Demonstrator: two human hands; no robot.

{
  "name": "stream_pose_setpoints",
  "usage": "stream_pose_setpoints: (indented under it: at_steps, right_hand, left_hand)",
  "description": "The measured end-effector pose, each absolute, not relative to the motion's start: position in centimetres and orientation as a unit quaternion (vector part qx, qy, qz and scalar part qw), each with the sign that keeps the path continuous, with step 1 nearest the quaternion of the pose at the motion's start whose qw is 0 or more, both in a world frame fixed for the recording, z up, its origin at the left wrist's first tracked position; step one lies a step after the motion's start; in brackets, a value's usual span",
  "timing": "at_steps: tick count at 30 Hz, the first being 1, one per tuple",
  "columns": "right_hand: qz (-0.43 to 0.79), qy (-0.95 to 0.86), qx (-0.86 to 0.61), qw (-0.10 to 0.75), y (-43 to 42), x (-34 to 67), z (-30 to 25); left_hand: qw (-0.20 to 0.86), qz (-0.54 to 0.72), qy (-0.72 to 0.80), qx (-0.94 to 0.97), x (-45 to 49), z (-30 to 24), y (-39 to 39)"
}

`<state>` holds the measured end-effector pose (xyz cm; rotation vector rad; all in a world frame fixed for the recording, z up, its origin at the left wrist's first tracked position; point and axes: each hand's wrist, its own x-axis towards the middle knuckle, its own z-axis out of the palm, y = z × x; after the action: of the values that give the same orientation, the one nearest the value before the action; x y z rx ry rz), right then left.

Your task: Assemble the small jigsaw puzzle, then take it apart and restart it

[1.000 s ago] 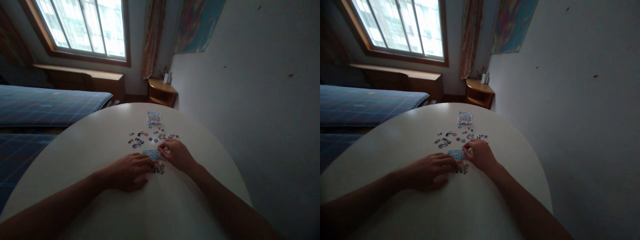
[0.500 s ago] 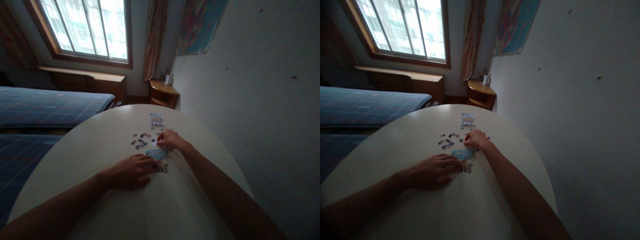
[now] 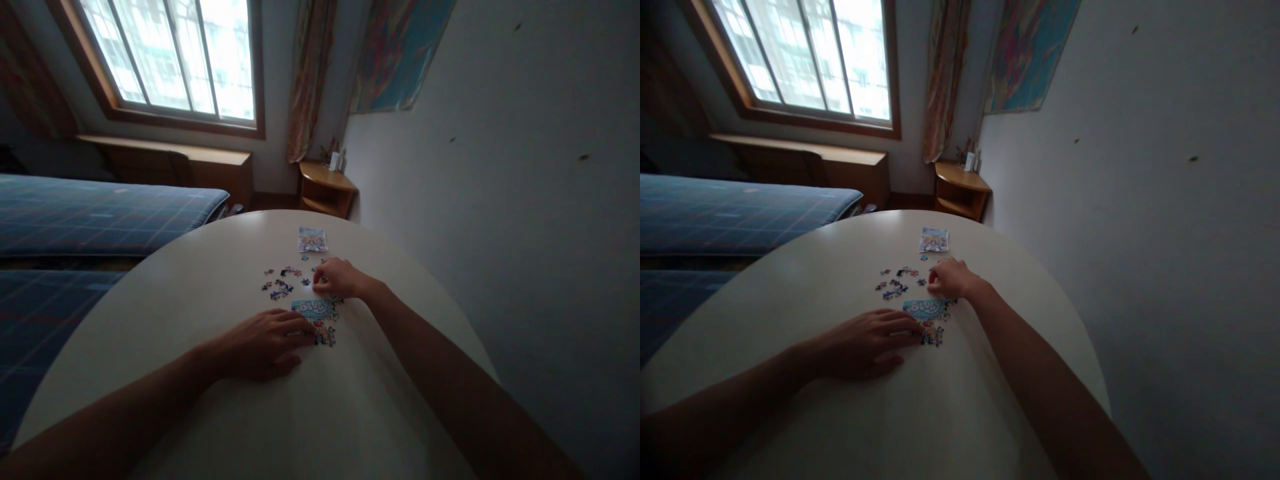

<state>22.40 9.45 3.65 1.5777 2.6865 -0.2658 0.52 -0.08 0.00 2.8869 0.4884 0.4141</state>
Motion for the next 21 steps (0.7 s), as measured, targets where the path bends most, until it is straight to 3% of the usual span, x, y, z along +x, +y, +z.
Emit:
stream_pose_setpoints:
  at_steps: [6, 12, 21]
  right_hand:
    - [-0.076, 0.878, 0.472, -0.023, 9.3, 22.7, 4.3]
    - [-0.117, 0.896, 0.412, -0.114, 4.6, 23.5, 5.3]
    - [-0.170, 0.891, 0.402, -0.125, -1.9, 23.6, 2.6]
  left_hand:
    - [0.095, 0.150, 0.164, 0.970, 0.5, -0.2, 0.0]
    - [0.085, 0.153, 0.158, 0.972, 0.5, -0.1, 0.0]
    - [0.106, 0.149, 0.157, 0.970, 0.3, -0.2, 0.3]
